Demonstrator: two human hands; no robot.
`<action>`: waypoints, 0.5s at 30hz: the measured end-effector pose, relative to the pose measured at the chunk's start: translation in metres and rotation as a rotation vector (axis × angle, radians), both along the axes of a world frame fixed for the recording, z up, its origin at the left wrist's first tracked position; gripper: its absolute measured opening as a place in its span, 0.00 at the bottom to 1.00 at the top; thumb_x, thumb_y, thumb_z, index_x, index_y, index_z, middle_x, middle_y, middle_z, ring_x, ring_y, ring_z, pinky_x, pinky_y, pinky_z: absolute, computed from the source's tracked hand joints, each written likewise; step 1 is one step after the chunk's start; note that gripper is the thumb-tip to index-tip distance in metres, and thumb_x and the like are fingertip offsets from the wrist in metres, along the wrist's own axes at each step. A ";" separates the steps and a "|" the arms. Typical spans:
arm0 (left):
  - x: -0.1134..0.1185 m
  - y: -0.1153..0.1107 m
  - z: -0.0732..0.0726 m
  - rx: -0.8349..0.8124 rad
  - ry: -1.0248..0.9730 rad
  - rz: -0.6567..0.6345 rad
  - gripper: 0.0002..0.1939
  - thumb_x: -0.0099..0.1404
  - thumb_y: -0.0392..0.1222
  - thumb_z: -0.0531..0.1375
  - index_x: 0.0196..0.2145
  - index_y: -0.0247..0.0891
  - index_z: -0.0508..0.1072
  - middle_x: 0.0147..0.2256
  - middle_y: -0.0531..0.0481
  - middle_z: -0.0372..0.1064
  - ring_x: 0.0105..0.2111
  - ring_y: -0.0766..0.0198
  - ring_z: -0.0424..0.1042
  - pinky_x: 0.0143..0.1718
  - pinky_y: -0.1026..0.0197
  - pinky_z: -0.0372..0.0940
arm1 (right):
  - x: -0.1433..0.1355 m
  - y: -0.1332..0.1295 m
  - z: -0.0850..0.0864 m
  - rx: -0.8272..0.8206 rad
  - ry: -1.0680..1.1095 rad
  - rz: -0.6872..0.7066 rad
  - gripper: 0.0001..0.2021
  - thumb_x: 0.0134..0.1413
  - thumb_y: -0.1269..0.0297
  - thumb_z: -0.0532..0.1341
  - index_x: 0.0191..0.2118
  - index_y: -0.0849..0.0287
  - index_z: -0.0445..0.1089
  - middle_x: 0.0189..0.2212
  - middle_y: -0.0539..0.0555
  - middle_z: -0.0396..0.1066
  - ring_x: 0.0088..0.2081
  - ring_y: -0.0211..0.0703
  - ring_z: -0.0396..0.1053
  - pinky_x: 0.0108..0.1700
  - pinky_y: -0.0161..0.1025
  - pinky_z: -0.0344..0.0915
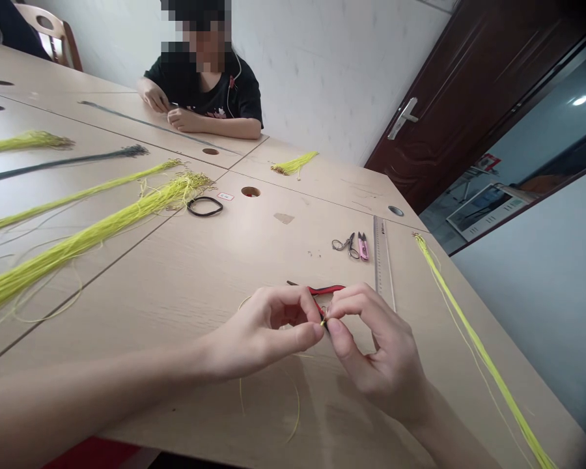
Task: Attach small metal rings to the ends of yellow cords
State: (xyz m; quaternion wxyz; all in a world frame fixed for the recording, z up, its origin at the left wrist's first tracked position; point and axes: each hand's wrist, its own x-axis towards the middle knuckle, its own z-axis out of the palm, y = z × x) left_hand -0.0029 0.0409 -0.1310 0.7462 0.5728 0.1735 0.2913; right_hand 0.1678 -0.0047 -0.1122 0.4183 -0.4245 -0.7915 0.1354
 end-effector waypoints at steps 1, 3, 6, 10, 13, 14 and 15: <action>0.000 0.000 0.000 0.000 -0.002 -0.001 0.10 0.64 0.42 0.58 0.28 0.33 0.64 0.29 0.51 0.60 0.30 0.67 0.58 0.31 0.61 0.52 | 0.000 0.000 0.000 -0.005 0.003 0.002 0.06 0.52 0.78 0.55 0.32 0.61 0.63 0.30 0.50 0.63 0.36 0.35 0.63 0.37 0.35 0.62; 0.000 0.000 0.000 0.000 -0.004 0.000 0.10 0.64 0.41 0.58 0.28 0.33 0.65 0.29 0.50 0.60 0.30 0.67 0.58 0.31 0.61 0.52 | 0.000 0.000 0.000 -0.003 0.007 0.007 0.06 0.52 0.79 0.55 0.32 0.61 0.63 0.30 0.50 0.63 0.35 0.35 0.63 0.37 0.35 0.62; 0.001 0.000 0.000 0.001 -0.007 0.007 0.10 0.63 0.41 0.58 0.28 0.33 0.65 0.30 0.49 0.61 0.32 0.65 0.60 0.32 0.61 0.52 | 0.000 0.000 0.000 0.005 0.011 0.011 0.06 0.51 0.78 0.55 0.32 0.62 0.63 0.30 0.51 0.63 0.35 0.35 0.63 0.37 0.35 0.62; 0.001 -0.001 0.000 0.005 -0.003 0.009 0.10 0.63 0.41 0.58 0.28 0.32 0.65 0.30 0.50 0.61 0.31 0.66 0.59 0.31 0.61 0.52 | 0.000 -0.001 0.000 0.003 0.009 0.013 0.05 0.51 0.78 0.55 0.32 0.62 0.64 0.30 0.51 0.63 0.36 0.35 0.63 0.37 0.35 0.63; 0.001 0.000 0.000 0.012 -0.006 0.010 0.10 0.63 0.41 0.58 0.28 0.33 0.65 0.30 0.50 0.61 0.31 0.66 0.59 0.31 0.61 0.53 | 0.000 -0.001 0.000 0.002 0.010 0.010 0.06 0.51 0.79 0.55 0.32 0.62 0.64 0.30 0.51 0.63 0.35 0.35 0.63 0.37 0.35 0.62; 0.001 0.000 0.001 0.012 -0.006 0.010 0.10 0.63 0.41 0.58 0.28 0.32 0.66 0.30 0.49 0.61 0.31 0.65 0.60 0.32 0.61 0.53 | 0.000 -0.001 0.000 0.001 0.010 0.011 0.06 0.51 0.79 0.55 0.32 0.62 0.64 0.31 0.51 0.63 0.36 0.35 0.63 0.37 0.35 0.62; 0.001 0.000 0.001 0.006 -0.003 0.009 0.10 0.63 0.41 0.58 0.28 0.32 0.65 0.30 0.49 0.61 0.32 0.65 0.60 0.32 0.61 0.53 | 0.000 -0.001 0.000 0.001 0.008 0.012 0.06 0.51 0.79 0.55 0.32 0.62 0.64 0.30 0.51 0.63 0.36 0.35 0.63 0.38 0.35 0.62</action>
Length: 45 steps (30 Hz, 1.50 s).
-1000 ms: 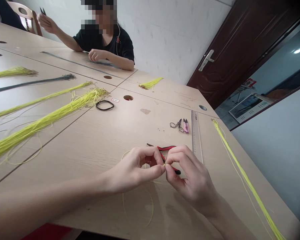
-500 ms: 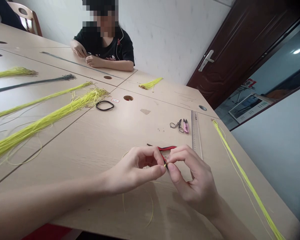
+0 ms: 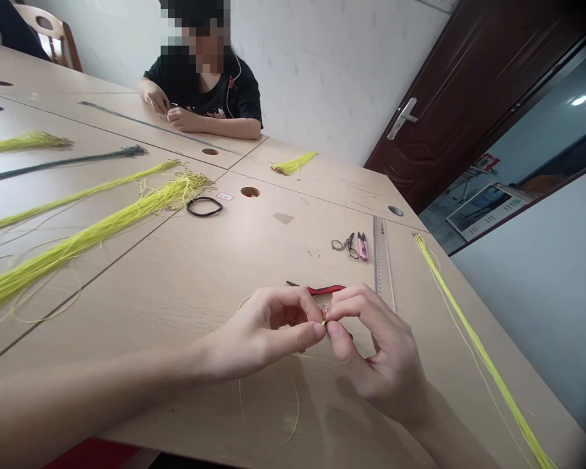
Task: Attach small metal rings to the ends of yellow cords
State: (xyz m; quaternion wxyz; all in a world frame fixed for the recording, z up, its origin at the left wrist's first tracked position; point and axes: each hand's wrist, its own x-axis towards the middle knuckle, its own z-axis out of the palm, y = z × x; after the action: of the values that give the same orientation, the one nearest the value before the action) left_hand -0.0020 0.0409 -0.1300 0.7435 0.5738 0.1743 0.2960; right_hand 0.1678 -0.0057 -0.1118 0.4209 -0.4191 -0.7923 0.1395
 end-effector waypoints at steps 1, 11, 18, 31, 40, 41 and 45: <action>0.000 0.000 0.000 -0.004 0.001 -0.002 0.10 0.63 0.41 0.58 0.28 0.32 0.65 0.30 0.49 0.61 0.32 0.65 0.60 0.32 0.61 0.53 | 0.000 0.000 0.000 0.003 -0.001 0.001 0.06 0.51 0.79 0.55 0.32 0.62 0.64 0.30 0.51 0.63 0.36 0.35 0.63 0.38 0.35 0.62; 0.001 -0.001 0.001 -0.010 -0.005 0.039 0.09 0.63 0.40 0.58 0.27 0.32 0.67 0.26 0.53 0.61 0.27 0.70 0.58 0.29 0.65 0.53 | 0.000 0.000 0.000 -0.058 -0.014 -0.019 0.06 0.52 0.78 0.55 0.33 0.60 0.63 0.30 0.49 0.63 0.35 0.34 0.63 0.36 0.34 0.61; -0.002 0.001 0.000 0.041 0.012 0.122 0.09 0.64 0.41 0.58 0.29 0.34 0.67 0.26 0.54 0.61 0.27 0.71 0.60 0.30 0.65 0.57 | 0.006 0.008 -0.003 -0.241 -0.173 -0.236 0.03 0.57 0.68 0.55 0.33 0.57 0.65 0.33 0.49 0.65 0.36 0.36 0.66 0.37 0.35 0.61; -0.001 0.000 -0.003 0.022 0.068 0.110 0.10 0.63 0.44 0.59 0.28 0.35 0.66 0.27 0.54 0.60 0.26 0.70 0.61 0.29 0.64 0.56 | 0.061 0.030 -0.013 -0.512 -0.835 -0.923 0.21 0.57 0.56 0.51 0.48 0.68 0.64 0.40 0.68 0.64 0.41 0.60 0.68 0.36 0.47 0.63; -0.003 -0.003 -0.001 0.043 0.137 0.059 0.12 0.62 0.47 0.58 0.28 0.35 0.66 0.27 0.52 0.60 0.27 0.69 0.59 0.29 0.62 0.54 | 0.093 0.027 -0.007 -0.740 -0.801 -0.760 0.21 0.56 0.51 0.49 0.49 0.58 0.67 0.34 0.61 0.73 0.30 0.52 0.73 0.25 0.41 0.63; -0.003 -0.004 -0.001 0.040 0.139 0.052 0.12 0.62 0.47 0.58 0.28 0.35 0.66 0.27 0.52 0.60 0.26 0.69 0.59 0.29 0.63 0.54 | 0.094 0.024 -0.006 -0.747 -0.794 -0.742 0.22 0.56 0.52 0.50 0.50 0.57 0.66 0.36 0.61 0.74 0.32 0.53 0.74 0.26 0.41 0.65; -0.001 -0.002 0.000 0.039 0.142 0.043 0.13 0.62 0.47 0.58 0.28 0.34 0.65 0.25 0.53 0.60 0.25 0.69 0.58 0.28 0.63 0.54 | 0.087 -0.004 -0.008 -0.702 -0.787 -0.708 0.21 0.55 0.55 0.53 0.52 0.57 0.68 0.48 0.60 0.71 0.47 0.59 0.70 0.42 0.49 0.67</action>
State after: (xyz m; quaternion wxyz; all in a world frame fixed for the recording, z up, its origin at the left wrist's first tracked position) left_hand -0.0033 0.0386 -0.1304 0.7113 0.6039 0.2333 0.2739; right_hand 0.2546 -0.0096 -0.1203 -0.0438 -0.7886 -0.6082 0.0790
